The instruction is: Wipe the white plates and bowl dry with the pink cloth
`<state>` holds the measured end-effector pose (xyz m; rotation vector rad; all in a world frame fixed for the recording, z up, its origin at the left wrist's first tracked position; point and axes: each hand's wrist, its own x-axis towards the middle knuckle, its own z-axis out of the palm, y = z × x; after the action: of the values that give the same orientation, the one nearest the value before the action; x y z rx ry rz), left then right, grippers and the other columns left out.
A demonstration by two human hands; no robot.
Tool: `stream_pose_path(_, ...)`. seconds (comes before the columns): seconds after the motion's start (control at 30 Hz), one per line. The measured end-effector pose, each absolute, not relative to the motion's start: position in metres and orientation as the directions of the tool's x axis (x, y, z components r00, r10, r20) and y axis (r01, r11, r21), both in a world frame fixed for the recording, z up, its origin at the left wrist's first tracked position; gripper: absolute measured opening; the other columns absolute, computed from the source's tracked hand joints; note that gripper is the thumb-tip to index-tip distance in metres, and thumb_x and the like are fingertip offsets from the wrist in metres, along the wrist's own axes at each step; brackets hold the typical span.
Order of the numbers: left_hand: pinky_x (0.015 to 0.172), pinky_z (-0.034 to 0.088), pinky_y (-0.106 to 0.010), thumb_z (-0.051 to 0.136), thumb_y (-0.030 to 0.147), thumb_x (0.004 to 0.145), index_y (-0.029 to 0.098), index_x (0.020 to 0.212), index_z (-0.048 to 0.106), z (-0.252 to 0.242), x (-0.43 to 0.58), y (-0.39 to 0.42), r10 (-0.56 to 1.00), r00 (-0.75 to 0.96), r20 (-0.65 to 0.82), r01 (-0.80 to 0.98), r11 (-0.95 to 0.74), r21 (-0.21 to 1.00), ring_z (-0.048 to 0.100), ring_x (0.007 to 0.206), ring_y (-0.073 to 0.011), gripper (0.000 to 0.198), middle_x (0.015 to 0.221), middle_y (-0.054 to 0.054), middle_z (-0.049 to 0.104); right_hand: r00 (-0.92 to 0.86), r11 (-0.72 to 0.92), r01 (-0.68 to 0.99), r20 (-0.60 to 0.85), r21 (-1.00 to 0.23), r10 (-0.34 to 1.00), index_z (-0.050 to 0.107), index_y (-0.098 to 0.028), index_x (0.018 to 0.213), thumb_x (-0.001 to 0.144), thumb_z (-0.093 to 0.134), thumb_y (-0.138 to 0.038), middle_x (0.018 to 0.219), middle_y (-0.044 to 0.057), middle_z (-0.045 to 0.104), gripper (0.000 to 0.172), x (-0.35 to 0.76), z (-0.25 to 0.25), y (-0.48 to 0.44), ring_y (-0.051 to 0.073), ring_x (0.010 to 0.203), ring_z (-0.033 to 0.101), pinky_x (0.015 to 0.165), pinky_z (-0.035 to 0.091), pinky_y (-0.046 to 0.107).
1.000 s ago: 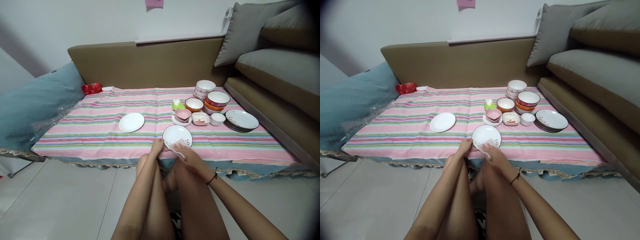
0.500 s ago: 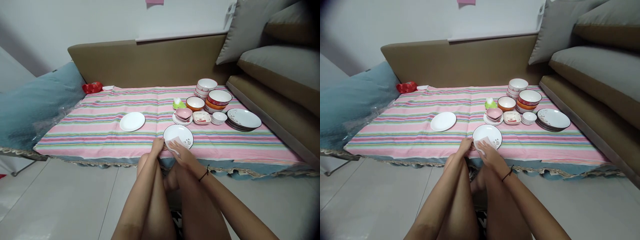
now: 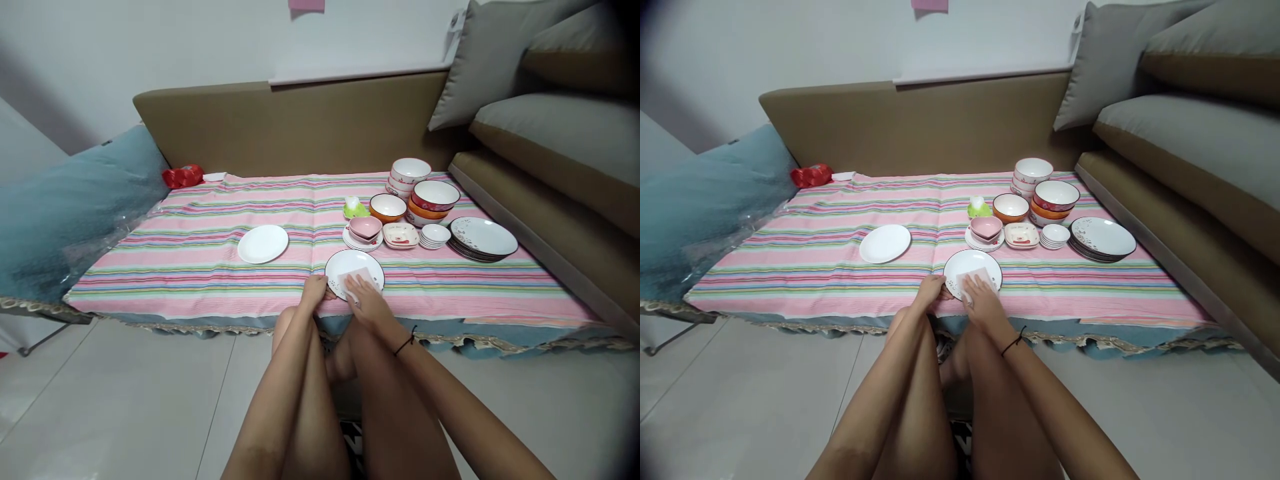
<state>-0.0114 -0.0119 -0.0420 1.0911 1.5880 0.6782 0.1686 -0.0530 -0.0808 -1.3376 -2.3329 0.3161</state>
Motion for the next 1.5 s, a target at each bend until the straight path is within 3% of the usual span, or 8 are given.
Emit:
stream_pose_path(0.17,0.063,0.052,-0.025,0.048,0.014,0.081,0.018,0.053,0.055,-0.041,-0.014,-0.011,0.916,-0.093,-0.391,0.340,0.398,0.852,0.066,0.059,-0.0169,0.030,0.051,-0.004,0.063,-0.606,0.694,0.550,0.349,-0.464,0.715,0.040,-0.022,0.152,0.104,0.033,-0.028,0.153,0.003,0.046,0.049,0.168,-0.067,-0.077,0.022,0.145,0.036,0.121,0.032,0.051)
stream_pose_path(0.33,0.057,0.053,-0.028,0.042,0.014,0.084,0.017,0.057,0.058,-0.042,-0.011,-0.013,0.902,-0.048,-0.429,0.296,0.424,0.856,0.065,0.051,-0.0178,0.032,0.052,-0.006,0.065,-0.563,0.628,0.675,0.279,-0.389,0.778,0.045,-0.023,0.149,0.102,0.036,-0.025,0.150,0.003,0.050,0.048,0.214,-0.065,-0.087,0.023,0.143,0.040,0.119,0.035,0.049)
stream_pose_path(0.57,0.060,0.053,-0.028,0.040,0.016,0.085,0.017,0.058,0.058,-0.045,-0.010,-0.011,0.914,-0.040,-0.403,0.294,0.396,0.870,0.066,0.054,-0.0173,0.032,0.053,-0.006,0.066,-0.384,0.451,0.825,0.248,-0.339,0.889,0.047,-0.012,0.147,0.100,0.037,-0.026,0.152,0.013,0.045,0.051,0.195,-0.083,-0.070,0.034,0.145,0.034,0.115,0.035,0.059)
stream_pose_path(0.77,0.064,0.049,-0.025,0.049,0.014,0.080,0.019,0.049,0.052,-0.047,-0.016,-0.007,0.944,-0.098,-0.315,0.363,0.328,0.872,0.064,0.063,-0.0159,0.032,0.057,-0.005,0.066,-0.523,0.627,0.598,0.350,-0.499,0.777,0.037,-0.020,0.153,0.103,0.036,-0.028,0.153,0.007,0.044,0.051,0.151,-0.063,-0.076,0.027,0.145,0.035,0.118,0.035,0.055)
stream_pose_path(0.9,0.063,0.048,-0.024,0.049,0.012,0.079,0.018,0.048,0.052,-0.048,-0.016,-0.007,0.941,-0.109,-0.320,0.364,0.338,0.868,0.062,0.059,-0.0152,0.031,0.054,-0.004,0.064,-0.596,0.695,0.495,0.377,-0.522,0.708,0.043,-0.026,0.150,0.102,0.039,-0.026,0.149,0.002,0.050,0.048,0.170,-0.057,-0.086,0.023,0.142,0.041,0.119,0.035,0.052)
stream_pose_path(1.07,0.057,0.051,-0.026,0.042,0.015,0.084,0.017,0.057,0.058,-0.047,-0.011,-0.011,0.914,-0.056,-0.402,0.293,0.400,0.868,0.064,0.050,-0.0160,0.031,0.052,-0.005,0.065,-0.582,0.657,0.595,0.316,-0.462,0.749,0.046,-0.026,0.148,0.100,0.040,-0.024,0.147,0.003,0.053,0.048,0.220,-0.065,-0.088,0.024,0.141,0.042,0.119,0.036,0.052)
stream_pose_path(1.3,0.056,0.052,-0.026,0.042,0.018,0.087,0.017,0.061,0.056,-0.042,-0.008,-0.013,0.914,-0.040,-0.404,0.257,0.400,0.880,0.065,0.050,-0.0165,0.030,0.051,-0.004,0.064,-0.397,0.468,0.821,0.261,-0.328,0.880,0.047,-0.016,0.148,0.100,0.037,-0.026,0.151,0.012,0.047,0.050,0.214,-0.084,-0.070,0.031,0.146,0.033,0.115,0.035,0.058)
stream_pose_path(1.5,0.062,0.050,-0.025,0.048,0.018,0.082,0.018,0.056,0.055,-0.044,-0.013,-0.010,0.938,-0.092,-0.334,0.346,0.345,0.873,0.067,0.062,-0.0170,0.027,0.060,-0.006,0.068,-0.488,0.589,0.688,0.330,-0.424,0.808,0.039,-0.015,0.152,0.102,0.037,-0.029,0.154,0.010,0.043,0.052,0.152,-0.064,-0.076,0.028,0.145,0.035,0.118,0.036,0.054)
